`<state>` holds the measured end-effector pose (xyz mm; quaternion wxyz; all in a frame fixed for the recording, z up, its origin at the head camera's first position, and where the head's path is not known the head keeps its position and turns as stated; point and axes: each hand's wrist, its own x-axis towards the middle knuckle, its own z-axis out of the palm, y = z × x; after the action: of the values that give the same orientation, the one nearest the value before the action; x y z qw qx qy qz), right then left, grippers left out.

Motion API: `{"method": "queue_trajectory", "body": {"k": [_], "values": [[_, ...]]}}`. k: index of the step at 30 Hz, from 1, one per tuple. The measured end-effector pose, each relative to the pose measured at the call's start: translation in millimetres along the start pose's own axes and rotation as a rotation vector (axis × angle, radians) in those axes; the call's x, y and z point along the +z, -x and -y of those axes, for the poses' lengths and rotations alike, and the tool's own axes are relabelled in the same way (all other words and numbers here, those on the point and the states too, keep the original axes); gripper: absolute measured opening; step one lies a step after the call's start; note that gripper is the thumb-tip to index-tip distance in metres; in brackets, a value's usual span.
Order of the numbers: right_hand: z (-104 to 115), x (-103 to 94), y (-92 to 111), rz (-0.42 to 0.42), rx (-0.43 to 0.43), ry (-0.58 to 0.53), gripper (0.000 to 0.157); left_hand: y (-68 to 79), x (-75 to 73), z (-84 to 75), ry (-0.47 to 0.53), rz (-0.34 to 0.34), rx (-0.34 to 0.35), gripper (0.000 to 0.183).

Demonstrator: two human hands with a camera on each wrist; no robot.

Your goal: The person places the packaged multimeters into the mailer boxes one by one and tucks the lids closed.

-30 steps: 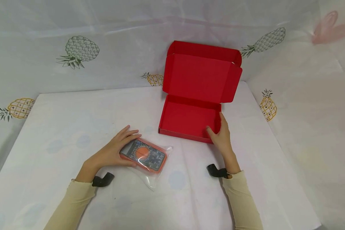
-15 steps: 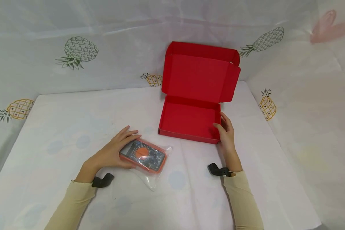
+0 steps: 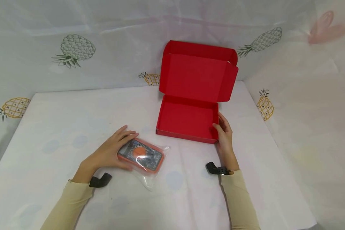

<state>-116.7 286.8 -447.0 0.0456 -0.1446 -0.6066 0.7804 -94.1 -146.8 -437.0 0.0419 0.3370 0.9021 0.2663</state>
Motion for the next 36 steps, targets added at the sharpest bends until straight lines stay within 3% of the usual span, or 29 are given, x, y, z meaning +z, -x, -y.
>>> {"method": "queue_trajectory", "body": {"k": [12, 36], "values": [[1.1, -3.5, -2.3, -0.004, -0.064, 0.092, 0.057, -7.7, -0.1, -7.1, -0.079, 0.011, -0.054, 0.105], [-3.0, -0.8, -1.4, -0.007, -0.073, 0.12, 0.058, -6.3, 4.4, 1.7, 0.107, -0.08, 0.037, 0.09]]}}
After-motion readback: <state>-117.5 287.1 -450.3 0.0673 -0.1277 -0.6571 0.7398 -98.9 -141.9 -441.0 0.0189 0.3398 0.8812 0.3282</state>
